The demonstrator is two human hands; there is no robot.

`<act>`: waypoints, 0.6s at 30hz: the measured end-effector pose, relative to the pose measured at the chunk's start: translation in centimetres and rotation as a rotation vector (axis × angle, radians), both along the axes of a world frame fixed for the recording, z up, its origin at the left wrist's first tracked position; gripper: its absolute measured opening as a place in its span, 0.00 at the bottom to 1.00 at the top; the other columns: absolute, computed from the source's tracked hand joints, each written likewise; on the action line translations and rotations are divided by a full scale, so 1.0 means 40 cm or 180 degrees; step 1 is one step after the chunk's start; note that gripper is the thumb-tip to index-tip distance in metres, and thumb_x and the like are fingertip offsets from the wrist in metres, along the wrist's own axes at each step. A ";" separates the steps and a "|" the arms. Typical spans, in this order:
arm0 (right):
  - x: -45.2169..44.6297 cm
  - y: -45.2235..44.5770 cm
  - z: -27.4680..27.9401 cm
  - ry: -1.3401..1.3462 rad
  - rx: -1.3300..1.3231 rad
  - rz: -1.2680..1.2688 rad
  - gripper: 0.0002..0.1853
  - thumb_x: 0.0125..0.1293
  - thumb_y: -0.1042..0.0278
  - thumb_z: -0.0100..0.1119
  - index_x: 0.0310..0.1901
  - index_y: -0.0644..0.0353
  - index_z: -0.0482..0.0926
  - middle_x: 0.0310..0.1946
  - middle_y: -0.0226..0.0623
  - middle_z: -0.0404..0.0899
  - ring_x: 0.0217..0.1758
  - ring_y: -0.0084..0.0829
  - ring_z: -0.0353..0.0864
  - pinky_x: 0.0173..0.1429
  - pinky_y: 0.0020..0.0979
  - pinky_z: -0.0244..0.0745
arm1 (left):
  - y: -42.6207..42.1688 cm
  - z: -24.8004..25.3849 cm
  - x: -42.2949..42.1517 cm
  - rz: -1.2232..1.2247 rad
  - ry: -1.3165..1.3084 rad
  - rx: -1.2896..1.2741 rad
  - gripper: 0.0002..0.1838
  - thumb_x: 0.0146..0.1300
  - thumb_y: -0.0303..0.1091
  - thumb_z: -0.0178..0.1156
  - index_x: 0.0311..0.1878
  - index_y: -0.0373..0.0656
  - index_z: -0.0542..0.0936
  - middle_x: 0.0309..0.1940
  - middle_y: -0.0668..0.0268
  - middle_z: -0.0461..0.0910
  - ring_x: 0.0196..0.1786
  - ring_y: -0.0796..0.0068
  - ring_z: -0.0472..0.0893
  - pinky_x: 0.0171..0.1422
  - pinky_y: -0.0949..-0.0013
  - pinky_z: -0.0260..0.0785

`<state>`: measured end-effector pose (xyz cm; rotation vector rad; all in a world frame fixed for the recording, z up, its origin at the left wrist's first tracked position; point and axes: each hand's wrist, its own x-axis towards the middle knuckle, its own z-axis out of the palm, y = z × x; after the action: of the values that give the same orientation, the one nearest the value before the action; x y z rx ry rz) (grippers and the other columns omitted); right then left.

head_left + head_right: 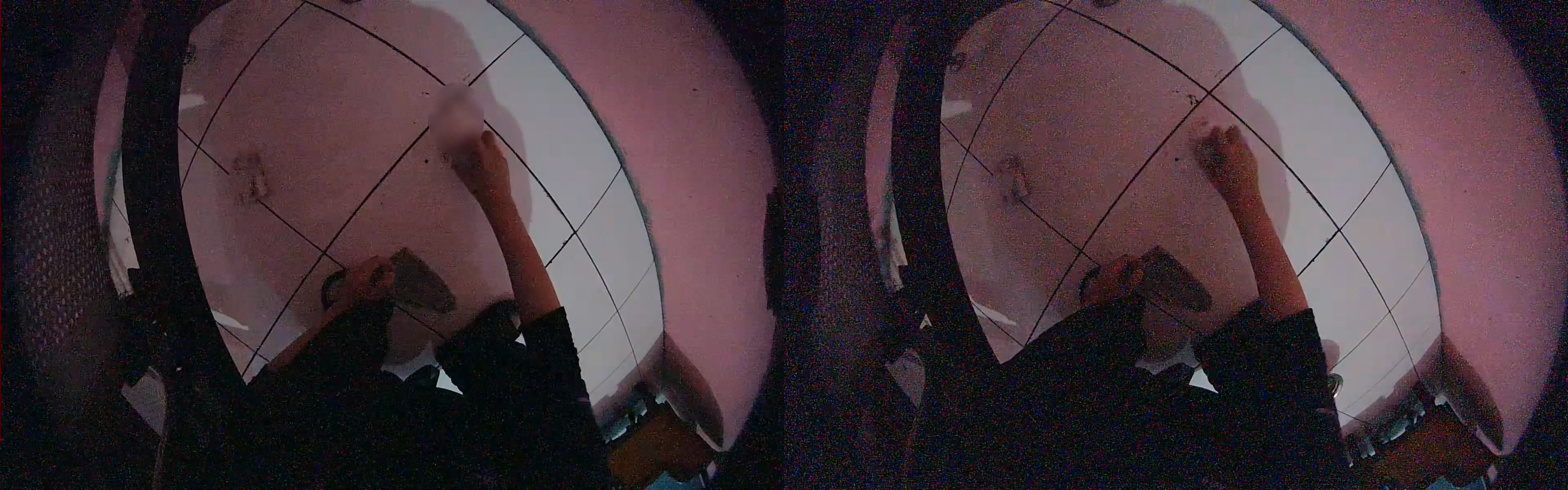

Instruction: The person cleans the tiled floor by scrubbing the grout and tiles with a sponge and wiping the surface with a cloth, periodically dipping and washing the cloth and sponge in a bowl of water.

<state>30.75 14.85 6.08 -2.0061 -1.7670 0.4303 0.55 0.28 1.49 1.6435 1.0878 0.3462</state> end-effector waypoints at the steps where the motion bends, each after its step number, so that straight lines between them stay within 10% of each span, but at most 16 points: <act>1: -0.009 -0.012 -0.003 -0.0144 -0.0024 0.0245 0.19 0.56 0.58 0.62 0.45 0.58 0.72 0.39 0.46 0.71 0.42 0.48 0.77 0.40 0.43 0.77 | 0.000 -0.016 -0.003 -0.0065 -0.0113 -0.0088 0.15 0.61 0.40 0.60 0.47 0.42 0.76 0.38 0.60 0.80 0.39 0.59 0.82 0.44 0.60 0.74; 18: -0.055 -0.001 -0.019 -0.0261 -0.0260 -0.0199 0.30 0.51 0.60 0.68 0.55 0.56 0.68 0.45 0.49 0.69 0.40 0.50 0.79 0.36 0.46 0.78 | 0.011 0.049 0.015 0.0000 0.0045 -0.0365 0.16 0.61 0.42 0.60 0.48 0.43 0.75 0.38 0.60 0.79 0.40 0.65 0.81 0.46 0.62 0.73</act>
<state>28.54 14.81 5.30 -2.1579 -1.7555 0.4117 1.16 0.70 3.46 1.5464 1.0984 0.2675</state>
